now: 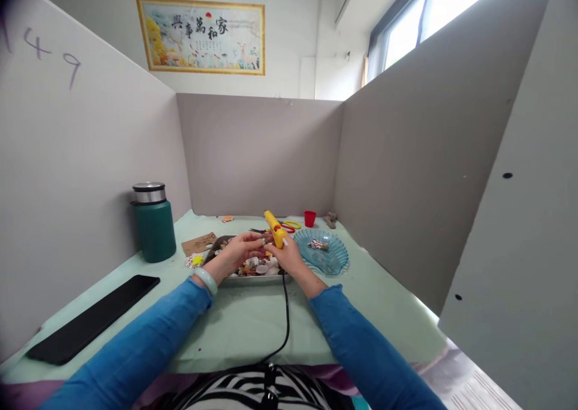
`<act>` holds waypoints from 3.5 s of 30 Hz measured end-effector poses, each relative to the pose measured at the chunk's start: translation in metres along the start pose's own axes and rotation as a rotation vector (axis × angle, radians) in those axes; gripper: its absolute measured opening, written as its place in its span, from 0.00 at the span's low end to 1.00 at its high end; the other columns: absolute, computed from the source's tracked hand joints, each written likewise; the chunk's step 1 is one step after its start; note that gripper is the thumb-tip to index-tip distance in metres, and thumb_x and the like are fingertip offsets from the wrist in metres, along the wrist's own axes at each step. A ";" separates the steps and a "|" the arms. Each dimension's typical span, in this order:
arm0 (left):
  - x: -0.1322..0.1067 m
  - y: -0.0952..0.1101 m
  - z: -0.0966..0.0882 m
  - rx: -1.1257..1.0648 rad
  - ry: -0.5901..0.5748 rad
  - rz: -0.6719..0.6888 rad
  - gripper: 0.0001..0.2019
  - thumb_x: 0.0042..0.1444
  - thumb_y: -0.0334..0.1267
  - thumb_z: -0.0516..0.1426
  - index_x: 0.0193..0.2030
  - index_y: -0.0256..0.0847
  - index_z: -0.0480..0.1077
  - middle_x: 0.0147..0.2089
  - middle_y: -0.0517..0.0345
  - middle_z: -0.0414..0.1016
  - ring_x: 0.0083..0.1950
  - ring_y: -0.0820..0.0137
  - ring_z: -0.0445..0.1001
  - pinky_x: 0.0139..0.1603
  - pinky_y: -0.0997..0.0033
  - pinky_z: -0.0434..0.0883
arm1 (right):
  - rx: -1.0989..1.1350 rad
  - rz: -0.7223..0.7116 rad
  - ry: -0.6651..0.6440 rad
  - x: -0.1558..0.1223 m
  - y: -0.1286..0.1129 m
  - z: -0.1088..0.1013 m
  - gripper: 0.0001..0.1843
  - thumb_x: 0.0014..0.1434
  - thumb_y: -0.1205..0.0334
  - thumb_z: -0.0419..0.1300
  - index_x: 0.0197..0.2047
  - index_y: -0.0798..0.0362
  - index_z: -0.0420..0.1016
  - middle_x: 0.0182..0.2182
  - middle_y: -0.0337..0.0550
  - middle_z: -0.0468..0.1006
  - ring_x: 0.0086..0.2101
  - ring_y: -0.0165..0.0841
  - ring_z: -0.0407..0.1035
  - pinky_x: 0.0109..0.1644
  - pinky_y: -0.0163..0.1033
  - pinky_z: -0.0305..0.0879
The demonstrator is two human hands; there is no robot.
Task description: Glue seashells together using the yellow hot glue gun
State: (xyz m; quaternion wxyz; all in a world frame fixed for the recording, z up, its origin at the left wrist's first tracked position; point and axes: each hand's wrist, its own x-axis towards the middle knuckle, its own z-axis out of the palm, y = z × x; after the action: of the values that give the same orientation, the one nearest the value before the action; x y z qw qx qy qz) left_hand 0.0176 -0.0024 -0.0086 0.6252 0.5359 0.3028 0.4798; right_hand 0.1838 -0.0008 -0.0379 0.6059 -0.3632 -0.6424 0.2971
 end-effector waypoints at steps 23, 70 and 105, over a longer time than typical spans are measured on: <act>-0.002 0.003 -0.002 -0.181 -0.203 -0.074 0.08 0.53 0.30 0.63 0.39 0.32 0.70 0.33 0.51 0.76 0.33 0.67 0.79 0.42 0.64 0.76 | 0.125 0.021 0.012 -0.003 -0.012 0.001 0.22 0.45 0.53 0.68 0.43 0.54 0.73 0.31 0.40 0.74 0.27 0.30 0.67 0.26 0.35 0.64; -0.006 0.005 0.001 0.042 -0.074 0.023 0.12 0.47 0.30 0.65 0.39 0.35 0.72 0.43 0.49 0.76 0.34 0.68 0.78 0.39 0.63 0.75 | 0.031 0.005 -0.012 -0.002 -0.010 0.001 0.14 0.47 0.55 0.65 0.35 0.54 0.73 0.27 0.39 0.72 0.25 0.30 0.65 0.28 0.36 0.63; -0.003 0.002 0.001 0.069 -0.027 -0.064 0.17 0.47 0.25 0.63 0.45 0.32 0.70 0.32 0.49 0.78 0.29 0.66 0.78 0.37 0.65 0.75 | -0.009 0.087 -0.003 -0.002 -0.008 0.002 0.13 0.46 0.55 0.67 0.31 0.53 0.72 0.21 0.37 0.69 0.21 0.29 0.61 0.25 0.37 0.60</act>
State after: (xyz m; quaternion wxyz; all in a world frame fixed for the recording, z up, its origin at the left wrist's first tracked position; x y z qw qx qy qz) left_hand 0.0169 -0.0057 -0.0064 0.6252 0.5538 0.3276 0.4416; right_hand 0.1811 -0.0065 -0.0321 0.5898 -0.3930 -0.6283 0.3207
